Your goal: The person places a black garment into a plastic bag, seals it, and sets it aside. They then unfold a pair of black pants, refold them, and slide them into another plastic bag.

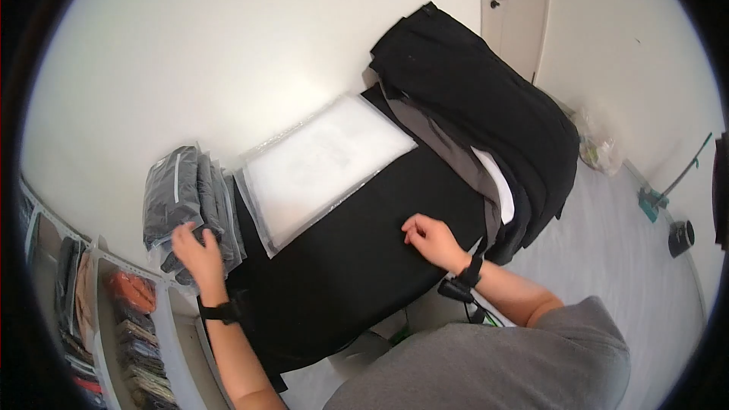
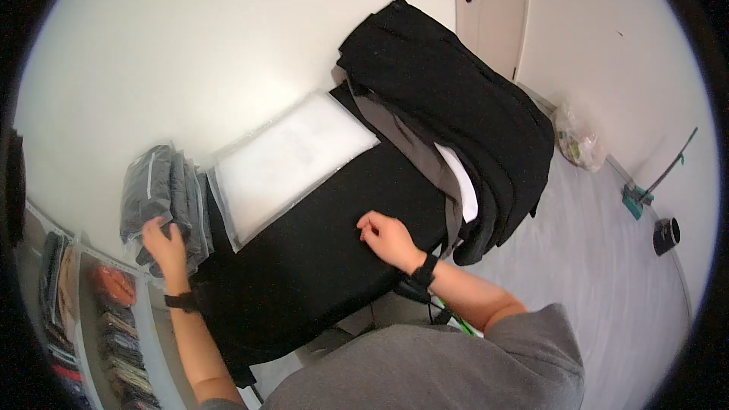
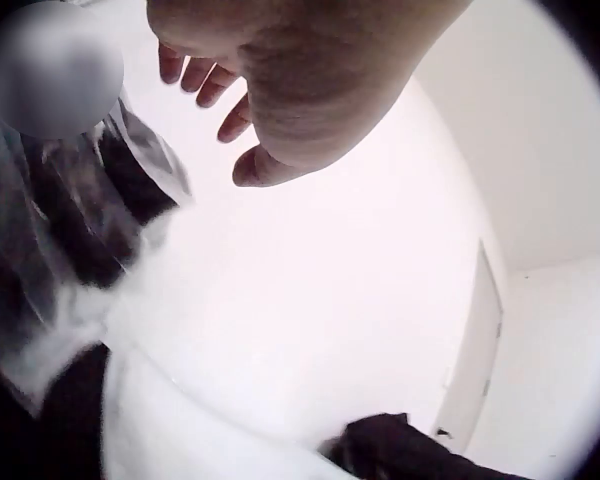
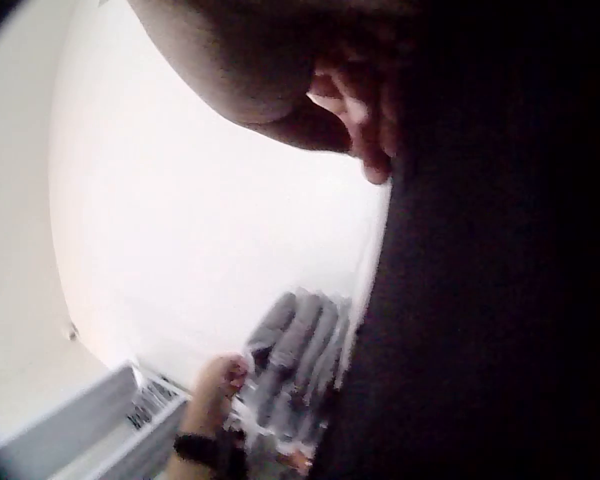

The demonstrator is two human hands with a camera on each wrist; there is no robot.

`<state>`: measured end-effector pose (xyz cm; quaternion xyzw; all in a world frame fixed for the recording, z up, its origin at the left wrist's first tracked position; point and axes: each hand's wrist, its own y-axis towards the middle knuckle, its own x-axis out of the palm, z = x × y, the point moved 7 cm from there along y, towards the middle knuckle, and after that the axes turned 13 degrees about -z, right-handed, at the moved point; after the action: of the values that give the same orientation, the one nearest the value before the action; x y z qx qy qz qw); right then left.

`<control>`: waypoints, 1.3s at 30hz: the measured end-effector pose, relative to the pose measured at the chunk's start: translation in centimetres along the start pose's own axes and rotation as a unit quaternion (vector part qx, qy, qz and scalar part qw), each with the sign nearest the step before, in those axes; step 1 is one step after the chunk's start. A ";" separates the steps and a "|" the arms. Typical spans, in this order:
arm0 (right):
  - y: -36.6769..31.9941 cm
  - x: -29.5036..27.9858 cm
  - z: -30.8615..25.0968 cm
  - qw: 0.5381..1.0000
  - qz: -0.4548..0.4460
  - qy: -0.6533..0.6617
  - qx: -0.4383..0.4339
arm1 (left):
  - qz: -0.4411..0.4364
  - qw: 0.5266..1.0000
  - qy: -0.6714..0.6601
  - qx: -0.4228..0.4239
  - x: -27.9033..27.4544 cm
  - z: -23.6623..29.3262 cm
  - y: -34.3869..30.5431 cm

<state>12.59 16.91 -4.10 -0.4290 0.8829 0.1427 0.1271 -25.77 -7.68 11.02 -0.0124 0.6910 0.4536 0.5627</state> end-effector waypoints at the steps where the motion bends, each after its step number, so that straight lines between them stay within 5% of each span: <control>1: 0.7 0.0 0.8 0.994 -0.040 0.098 -0.004 | -0.072 0.993 -0.094 -0.019 1.8 1.2 -0.7; 2: 1.8 -0.1 2.1 0.979 -0.113 0.170 0.023 | -0.144 0.971 -0.184 -0.040 3.6 2.9 -1.6; 4: 2.8 -1.8 1.8 0.924 -0.220 0.260 0.172 | -0.361 0.853 -0.332 -0.180 6.5 7.7 -4.9; 6: 5.1 -5.1 0.8 0.902 -0.244 0.323 0.151 | -0.327 0.913 -0.239 -0.040 8.2 10.9 -6.4; 8: 8.1 -9.7 0.0 0.922 -0.130 0.345 0.116 | -0.457 0.832 -0.284 -0.133 8.6 13.9 -8.4; 12: 12.9 -18.2 5.1 0.843 0.200 0.481 0.134 | -0.473 0.771 -0.401 -0.146 11.9 15.8 -10.9; 14: 13.7 -20.1 7.5 0.764 0.280 0.565 0.138 | -0.455 0.732 -0.467 -0.195 12.8 14.6 -11.2; 16: 14.9 -21.1 9.7 0.743 0.288 0.595 0.106 | -0.476 0.703 -0.490 -0.196 13.0 14.5 -11.5; 18: 15.9 -21.1 9.7 0.719 0.293 0.625 0.075 | -0.471 0.701 -0.495 -0.207 12.7 14.5 -11.5; 21: 14.7 -20.0 8.0 0.610 0.397 0.683 0.064 | -0.471 0.697 -0.498 -0.209 12.4 14.7 -11.8; 25: 15.1 -22.1 7.0 0.633 0.408 0.658 0.027 | -0.469 0.708 -0.488 -0.201 12.2 14.7 -11.4; 28: 13.9 -24.5 1.6 0.707 0.407 0.579 -0.004 | -0.470 0.709 -0.487 -0.197 12.5 14.6 -11.4; 33: 11.6 -30.1 -6.8 0.788 0.266 0.548 -0.088 | -0.467 0.699 -0.506 -0.192 13.2 14.4 -11.6; 39: -0.7 -20.9 -20.5 0.907 0.139 0.371 -0.142 | -0.469 0.701 -0.504 -0.184 13.9 14.0 -11.7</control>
<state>23.60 24.16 22.06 -0.3373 0.8872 0.1134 -0.2935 -13.97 1.30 -6.53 -0.2076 0.1113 0.1876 0.9536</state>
